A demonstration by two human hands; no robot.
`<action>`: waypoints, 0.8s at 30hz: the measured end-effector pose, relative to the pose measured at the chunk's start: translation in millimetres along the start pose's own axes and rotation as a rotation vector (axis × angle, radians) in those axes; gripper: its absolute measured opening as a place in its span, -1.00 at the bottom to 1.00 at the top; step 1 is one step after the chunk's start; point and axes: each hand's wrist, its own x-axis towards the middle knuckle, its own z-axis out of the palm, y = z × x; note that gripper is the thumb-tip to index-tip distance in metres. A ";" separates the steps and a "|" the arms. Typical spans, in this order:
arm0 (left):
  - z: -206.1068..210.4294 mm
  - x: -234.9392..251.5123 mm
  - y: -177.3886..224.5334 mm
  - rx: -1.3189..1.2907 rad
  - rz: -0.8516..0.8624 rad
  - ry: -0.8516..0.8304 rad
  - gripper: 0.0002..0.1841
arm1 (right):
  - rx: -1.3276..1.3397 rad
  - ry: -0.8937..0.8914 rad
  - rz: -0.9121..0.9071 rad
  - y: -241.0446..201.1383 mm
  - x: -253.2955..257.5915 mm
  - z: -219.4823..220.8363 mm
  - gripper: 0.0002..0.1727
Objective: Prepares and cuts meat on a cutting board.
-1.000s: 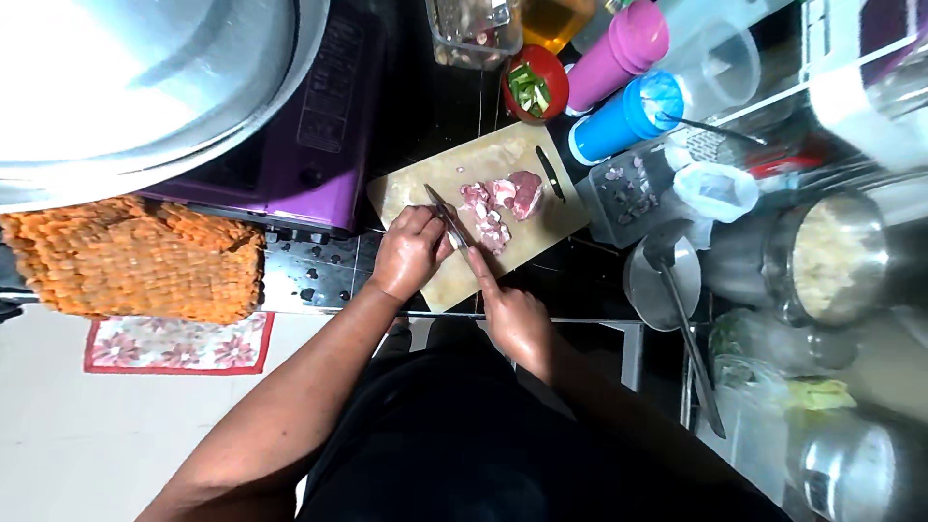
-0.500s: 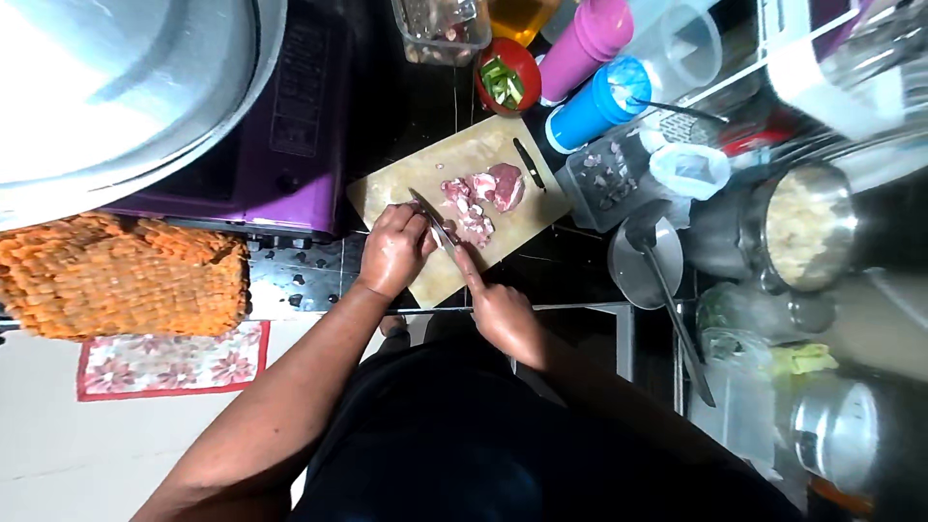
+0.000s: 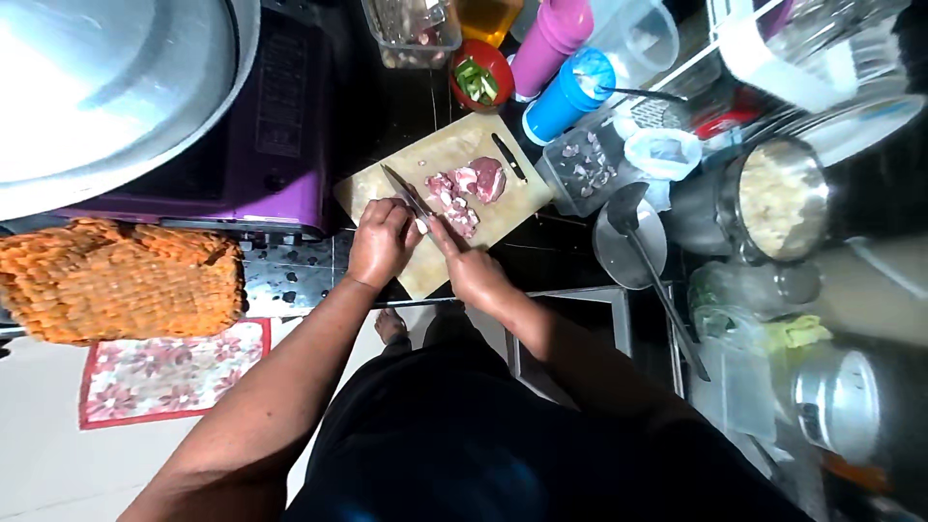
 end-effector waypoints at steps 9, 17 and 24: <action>-23.2 3.2 -2.0 -0.155 -0.031 -0.095 -0.82 | 0.487 0.122 -0.106 33.1 -4.8 -31.9 -0.21; -32.6 34.9 -5.8 -0.068 0.058 -0.272 -0.56 | 0.870 0.068 -0.131 41.0 -19.2 -42.8 -0.21; -19.7 75.3 2.0 0.115 -0.063 -0.470 -0.68 | 0.795 0.148 -0.104 56.1 -25.4 -32.3 -0.21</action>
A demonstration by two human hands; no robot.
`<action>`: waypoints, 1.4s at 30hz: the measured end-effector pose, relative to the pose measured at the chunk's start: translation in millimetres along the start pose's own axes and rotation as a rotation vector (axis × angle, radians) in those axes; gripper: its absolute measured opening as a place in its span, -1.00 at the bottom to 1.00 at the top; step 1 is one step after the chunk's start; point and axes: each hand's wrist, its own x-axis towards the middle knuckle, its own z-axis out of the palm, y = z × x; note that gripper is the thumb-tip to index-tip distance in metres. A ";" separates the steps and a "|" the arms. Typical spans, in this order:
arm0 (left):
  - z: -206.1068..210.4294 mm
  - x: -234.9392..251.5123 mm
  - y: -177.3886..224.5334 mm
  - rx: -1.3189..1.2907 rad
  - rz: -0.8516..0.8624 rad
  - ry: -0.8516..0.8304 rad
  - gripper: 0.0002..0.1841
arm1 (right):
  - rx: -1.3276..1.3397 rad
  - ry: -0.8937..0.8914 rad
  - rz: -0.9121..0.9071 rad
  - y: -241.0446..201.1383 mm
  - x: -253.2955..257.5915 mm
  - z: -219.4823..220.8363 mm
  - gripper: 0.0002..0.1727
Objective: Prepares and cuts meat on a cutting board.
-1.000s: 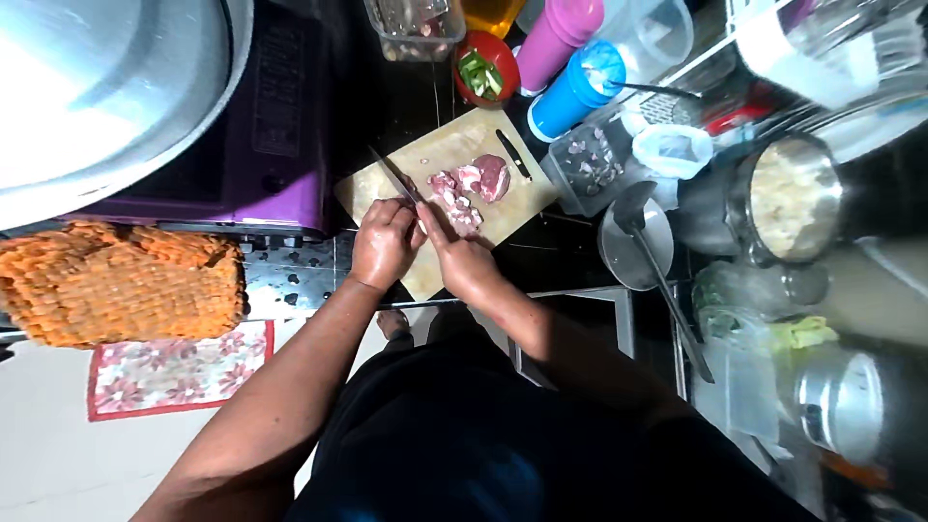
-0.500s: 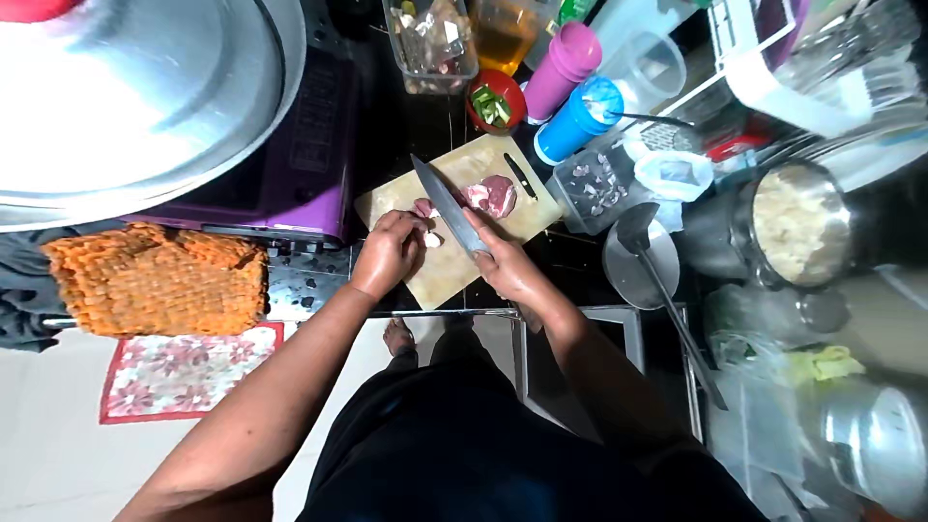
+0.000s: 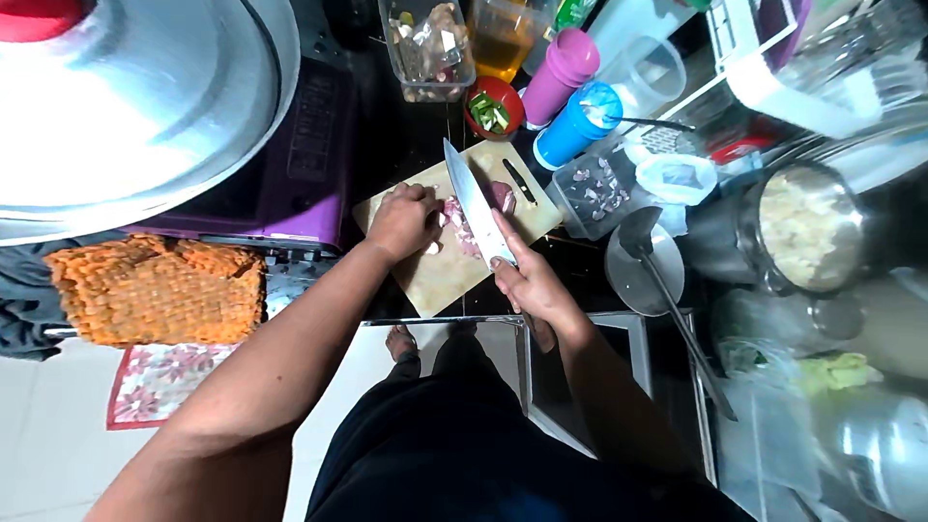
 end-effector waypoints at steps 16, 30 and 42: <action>4.1 -51.5 5.3 0.073 0.002 0.015 -0.51 | -0.279 0.023 -0.015 23.1 -20.0 16.9 -0.24; 30.0 -65.5 12.3 -0.074 -0.118 0.293 -0.51 | -0.807 0.021 0.074 1.6 -17.1 44.6 -0.22; 52.5 -54.1 1.5 -0.039 0.052 0.443 -0.77 | -0.938 -0.125 0.122 -11.4 -8.2 55.1 -0.12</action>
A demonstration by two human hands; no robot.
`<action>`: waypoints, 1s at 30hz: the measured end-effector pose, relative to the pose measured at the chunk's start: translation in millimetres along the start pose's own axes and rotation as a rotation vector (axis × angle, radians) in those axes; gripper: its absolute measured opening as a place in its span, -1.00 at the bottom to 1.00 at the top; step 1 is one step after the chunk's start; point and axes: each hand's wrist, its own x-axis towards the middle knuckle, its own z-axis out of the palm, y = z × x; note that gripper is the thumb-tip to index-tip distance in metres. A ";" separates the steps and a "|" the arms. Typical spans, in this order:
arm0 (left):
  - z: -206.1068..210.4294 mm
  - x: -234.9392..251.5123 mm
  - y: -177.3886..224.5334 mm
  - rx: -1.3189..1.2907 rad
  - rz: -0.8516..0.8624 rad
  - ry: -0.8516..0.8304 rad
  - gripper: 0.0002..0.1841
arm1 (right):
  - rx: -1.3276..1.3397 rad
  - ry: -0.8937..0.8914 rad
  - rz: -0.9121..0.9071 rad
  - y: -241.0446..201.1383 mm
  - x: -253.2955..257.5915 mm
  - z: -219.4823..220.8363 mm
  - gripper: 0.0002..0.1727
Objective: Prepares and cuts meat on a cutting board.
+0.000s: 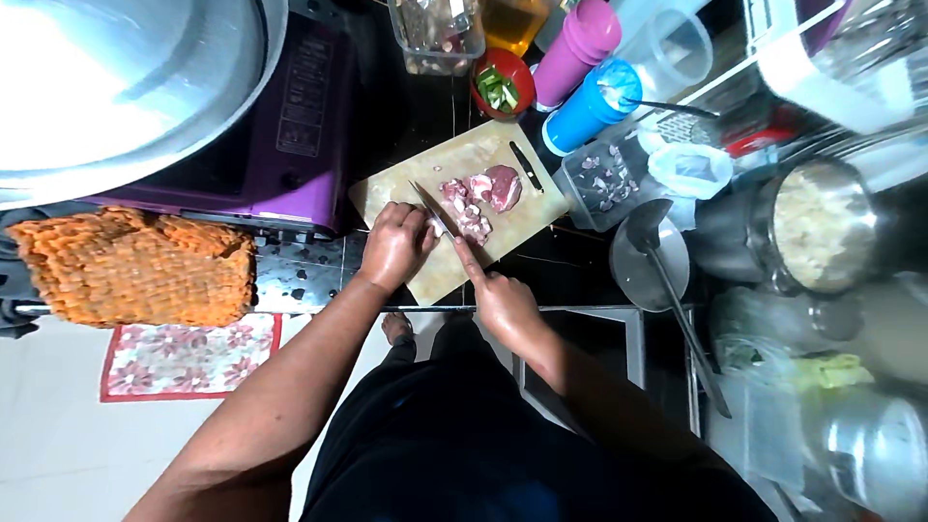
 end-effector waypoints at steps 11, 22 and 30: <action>7.4 3.4 2.1 0.008 -0.053 0.057 -0.79 | 0.063 0.079 -0.037 -8.2 30.2 -3.7 0.01; 7.1 3.3 2.2 -0.006 -0.036 0.062 -0.78 | 0.029 0.181 -0.074 -32.2 59.3 -7.1 -0.09; 5.5 2.5 -0.2 -0.034 -0.051 0.046 -0.76 | 0.085 -0.051 0.006 9.7 5.2 10.8 -0.09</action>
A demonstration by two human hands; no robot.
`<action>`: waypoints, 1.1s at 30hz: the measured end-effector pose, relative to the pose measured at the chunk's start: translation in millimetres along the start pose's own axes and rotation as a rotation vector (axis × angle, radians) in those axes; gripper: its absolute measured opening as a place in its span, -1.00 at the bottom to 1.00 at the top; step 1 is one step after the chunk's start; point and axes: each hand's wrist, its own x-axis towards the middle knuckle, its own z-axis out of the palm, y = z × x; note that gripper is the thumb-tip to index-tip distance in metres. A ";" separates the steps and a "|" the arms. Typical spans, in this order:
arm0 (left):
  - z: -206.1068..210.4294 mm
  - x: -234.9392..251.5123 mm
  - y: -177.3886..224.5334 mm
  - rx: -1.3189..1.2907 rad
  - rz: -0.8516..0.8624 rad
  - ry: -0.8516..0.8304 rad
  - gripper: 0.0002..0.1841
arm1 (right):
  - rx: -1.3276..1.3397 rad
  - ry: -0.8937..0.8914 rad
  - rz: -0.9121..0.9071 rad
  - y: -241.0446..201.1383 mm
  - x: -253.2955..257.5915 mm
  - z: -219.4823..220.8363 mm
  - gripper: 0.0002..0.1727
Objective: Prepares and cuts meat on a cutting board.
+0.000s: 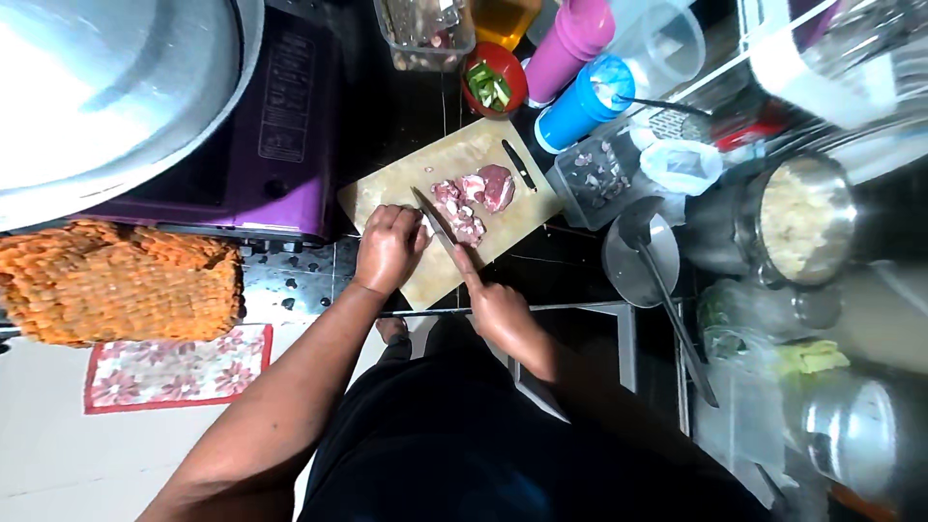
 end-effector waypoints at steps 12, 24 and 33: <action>-1.9 -1.2 2.5 -0.010 0.010 0.008 -0.75 | -0.047 0.047 -0.050 -6.8 -10.7 -12.0 -0.14; 1.2 1.3 6.5 0.064 -0.016 -0.007 -0.81 | -0.038 0.237 -0.127 -38.4 44.8 -13.9 -0.05; 2.2 0.9 4.6 0.075 0.005 -0.028 -0.81 | -0.009 0.078 -0.057 -26.4 17.5 -2.0 0.06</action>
